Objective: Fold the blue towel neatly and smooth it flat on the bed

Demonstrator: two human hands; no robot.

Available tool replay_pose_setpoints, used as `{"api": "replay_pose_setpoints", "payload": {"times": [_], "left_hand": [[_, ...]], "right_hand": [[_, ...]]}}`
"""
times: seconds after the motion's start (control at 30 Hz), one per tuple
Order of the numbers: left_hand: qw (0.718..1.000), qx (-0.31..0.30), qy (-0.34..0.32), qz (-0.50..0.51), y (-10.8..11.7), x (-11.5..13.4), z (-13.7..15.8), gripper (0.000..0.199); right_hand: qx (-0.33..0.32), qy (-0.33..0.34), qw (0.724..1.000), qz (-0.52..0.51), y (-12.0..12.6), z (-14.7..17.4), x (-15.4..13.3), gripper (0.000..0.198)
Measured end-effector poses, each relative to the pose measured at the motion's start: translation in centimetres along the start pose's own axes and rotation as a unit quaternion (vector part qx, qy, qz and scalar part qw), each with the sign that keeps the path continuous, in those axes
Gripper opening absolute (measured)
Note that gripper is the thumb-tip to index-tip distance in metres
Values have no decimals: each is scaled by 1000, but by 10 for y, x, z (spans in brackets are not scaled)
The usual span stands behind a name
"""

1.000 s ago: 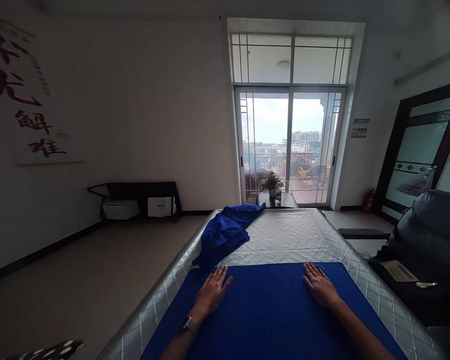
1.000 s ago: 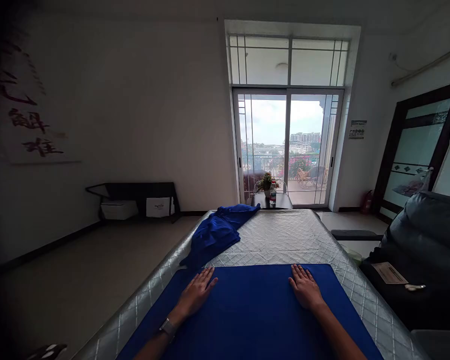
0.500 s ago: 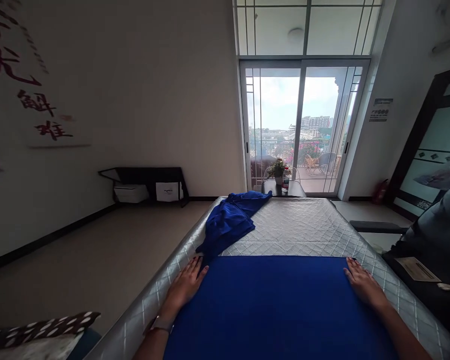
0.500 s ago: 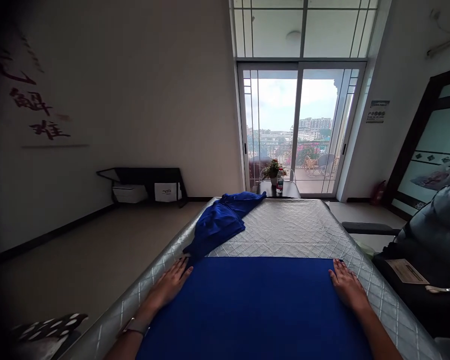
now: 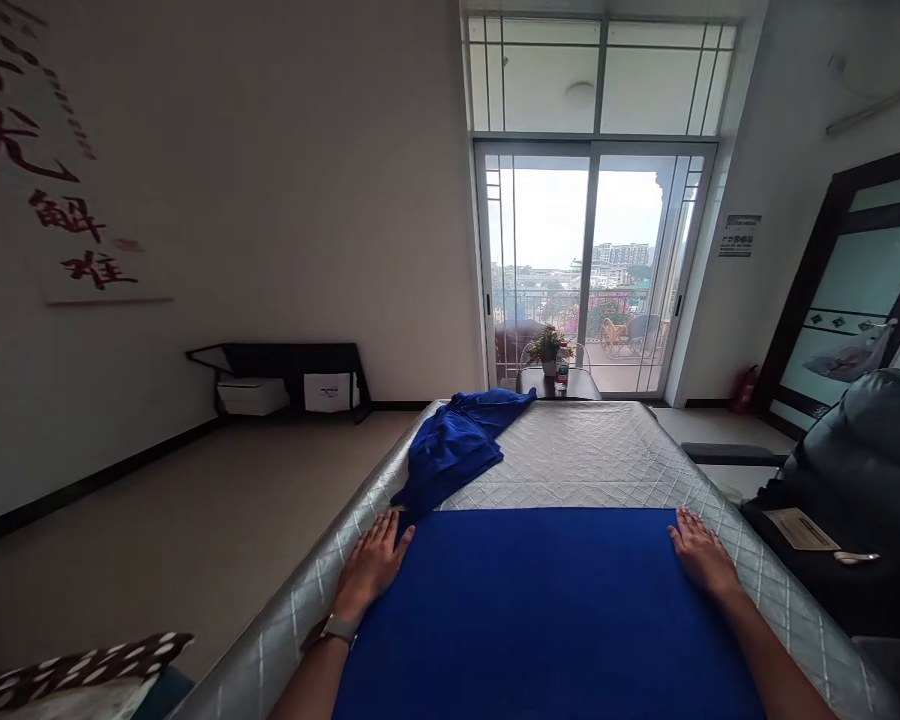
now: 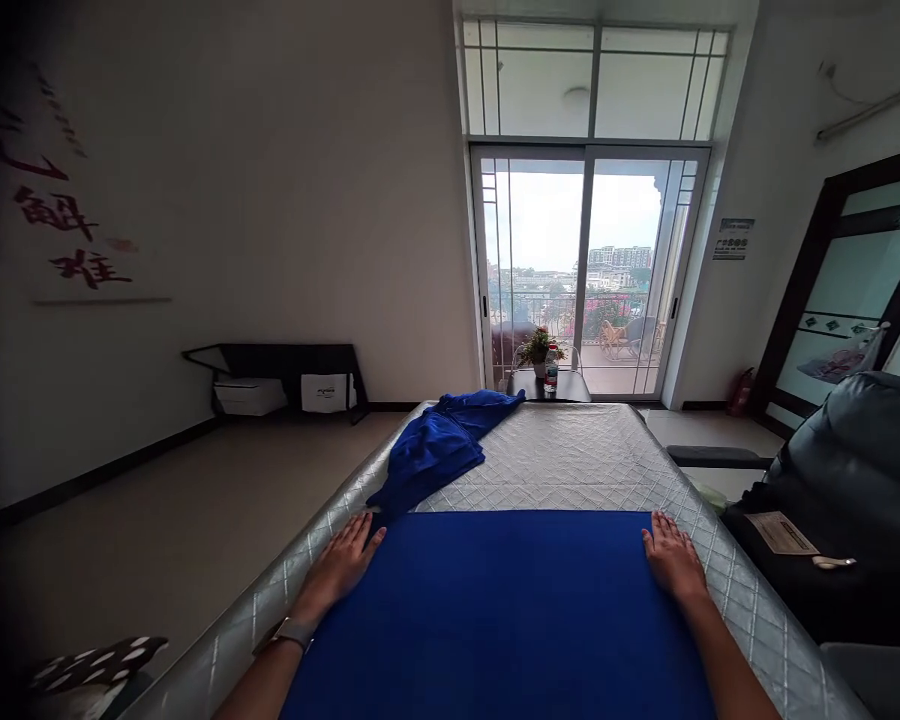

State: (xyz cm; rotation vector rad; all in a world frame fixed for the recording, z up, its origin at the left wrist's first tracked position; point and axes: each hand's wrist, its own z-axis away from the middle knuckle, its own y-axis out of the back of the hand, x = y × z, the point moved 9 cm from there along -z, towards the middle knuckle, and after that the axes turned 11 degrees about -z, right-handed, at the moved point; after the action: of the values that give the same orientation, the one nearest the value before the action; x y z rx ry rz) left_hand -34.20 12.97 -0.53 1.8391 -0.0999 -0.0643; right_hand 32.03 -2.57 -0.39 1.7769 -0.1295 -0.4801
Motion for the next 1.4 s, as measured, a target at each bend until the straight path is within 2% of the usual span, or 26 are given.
{"api": "replay_pose_setpoints", "payload": {"times": [0.1,0.17,0.23,0.3,0.37,0.43,0.5,0.57,0.7,0.97,1.07,1.13,1.2,1.33,1.4], "left_hand": [[999,52,-13,10,34,14,2,75],[997,69,-27,20,60,38,5,75],[995,60,-65,36,81,83,9,74],[987,33,-144,62,93,147,17,73],[977,21,-199,68,94,210,26,70],[969,7,-237,71,83,263,34,66],[962,-11,-262,72,64,298,40,63],[961,-8,-269,66,47,314,43,61],[962,17,-268,53,35,313,45,59],[965,-2,-255,60,34,310,41,62],[967,-6,-247,53,24,295,34,62],[972,-15,-232,35,13,269,24,61],[976,-23,-215,9,3,230,14,57],[987,-43,-153,-27,-10,133,-2,55],[992,-48,-115,-23,-10,93,-5,58]], "right_hand": [[9,16,1000,-15,23,9,-32,66],[-2,48,998,-45,33,15,-69,65],[-29,96,992,-74,36,22,-120,64],[-49,138,985,-90,32,30,-174,64],[-80,177,974,-112,19,40,-225,65],[-111,205,964,-125,1,49,-263,65],[-127,215,960,-126,-17,55,-282,63],[-128,205,963,-123,-32,55,-285,63],[-120,194,966,-120,-46,52,-276,63],[-136,191,964,-125,-41,53,-277,63],[-143,179,966,-125,-39,49,-264,65],[-137,161,971,-115,-35,42,-240,67],[-126,141,977,-95,-28,33,-203,67],[-94,72,992,-51,-10,12,-101,69],[-75,27,997,-23,-4,5,-54,69]]}}
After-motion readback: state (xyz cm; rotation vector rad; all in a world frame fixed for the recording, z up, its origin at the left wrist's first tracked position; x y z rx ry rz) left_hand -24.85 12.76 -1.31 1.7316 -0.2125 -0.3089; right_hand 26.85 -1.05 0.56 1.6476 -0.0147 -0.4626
